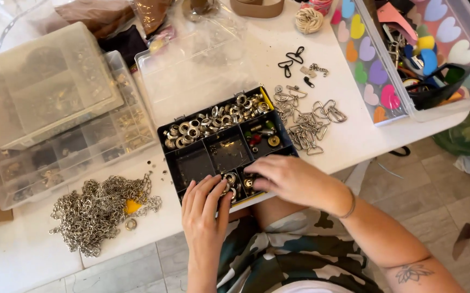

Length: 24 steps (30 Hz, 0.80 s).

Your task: Sorting and organizing various metal grommets and rings within a plastic storage container.

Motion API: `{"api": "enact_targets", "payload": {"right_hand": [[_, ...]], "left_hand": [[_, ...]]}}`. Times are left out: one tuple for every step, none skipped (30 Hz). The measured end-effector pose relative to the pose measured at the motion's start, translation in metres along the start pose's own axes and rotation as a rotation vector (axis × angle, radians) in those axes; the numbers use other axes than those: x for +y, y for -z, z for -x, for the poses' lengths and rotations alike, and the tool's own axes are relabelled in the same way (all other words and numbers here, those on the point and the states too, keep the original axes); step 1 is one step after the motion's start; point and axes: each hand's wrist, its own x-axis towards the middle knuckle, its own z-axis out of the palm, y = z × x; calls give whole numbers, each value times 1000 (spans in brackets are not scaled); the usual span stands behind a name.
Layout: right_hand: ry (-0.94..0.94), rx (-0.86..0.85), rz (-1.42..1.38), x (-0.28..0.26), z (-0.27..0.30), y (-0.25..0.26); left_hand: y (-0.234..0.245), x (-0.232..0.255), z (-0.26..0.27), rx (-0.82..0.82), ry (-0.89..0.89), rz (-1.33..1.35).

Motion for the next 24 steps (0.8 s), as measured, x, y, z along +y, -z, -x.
{"api": "enact_targets", "payload": {"right_hand": [[4, -5, 1, -5, -2, -1], [-57, -147, 43, -11, -4, -2], [-118, -288, 85, -17, -5, -3], [-113, -298, 84, -20, -4, -3], [-130, -297, 117, -24, -4, -3], [-139, -290, 158, -26, -7, -2], [-126, -294, 165, -25, -5, -7], [-127, -306, 198, -23, -5, -10], [-129, -317, 231, -20, -5, -13], [-118, -322, 236, -18, -6, -14], [-92, -297, 279, -16, -6, -15], [-69, -275, 316, -15, -5, -17], [-63, -281, 316, -15, -5, -16], [-69, -300, 313, -15, -6, -15], [-76, -319, 309, -14, -6, -14], [-72, -322, 308, -14, -6, -14], [-66, -332, 299, -13, -6, -14], [-65, -342, 290, -12, -4, -13], [-64, -344, 290, -7, -5, -12], [-41, -376, 225, -2, -4, -11], [-18, -408, 160, 3, -4, -10], [-19, -410, 158, 6, -4, -9], [6, -379, 82, 10, -4, -8], [29, -343, 6, 13, -3, -6]], "left_hand": [[-1, -1, 0, 4, 4, -1], [-1, -2, 1, -4, 7, -3], [-1, -2, 3, -12, 10, -5], [-2, -1, 3, -10, 21, -8], [-1, 0, 4, -21, 12, -10], [-2, -1, 1, -22, -1, -17], [-2, -1, 3, -10, 6, -25], [-2, -1, 3, -20, 3, -17], [-3, -2, 3, -31, 1, -9], [-4, -2, 2, -22, 7, -14], [-5, -3, 2, -18, 0, -10], [-4, -2, 4, -21, -5, -5], [-4, -2, 3, -18, 3, -7], [-3, -2, 3, -27, -3, -1], [-2, -1, 3, -35, -10, 6], [-2, -2, 3, -34, -6, 3], [-2, -2, 3, -30, -10, 9], [-3, -2, 3, -27, -15, 18], [-2, -2, 1, -27, -13, 19], [-1, -1, 1, -27, -16, 19], [-1, -1, 1, -26, -19, 20], [0, 0, 1, -28, -17, 21], [1, 1, 0, -23, -16, 24], [1, 1, -1, -19, -19, 28]]}}
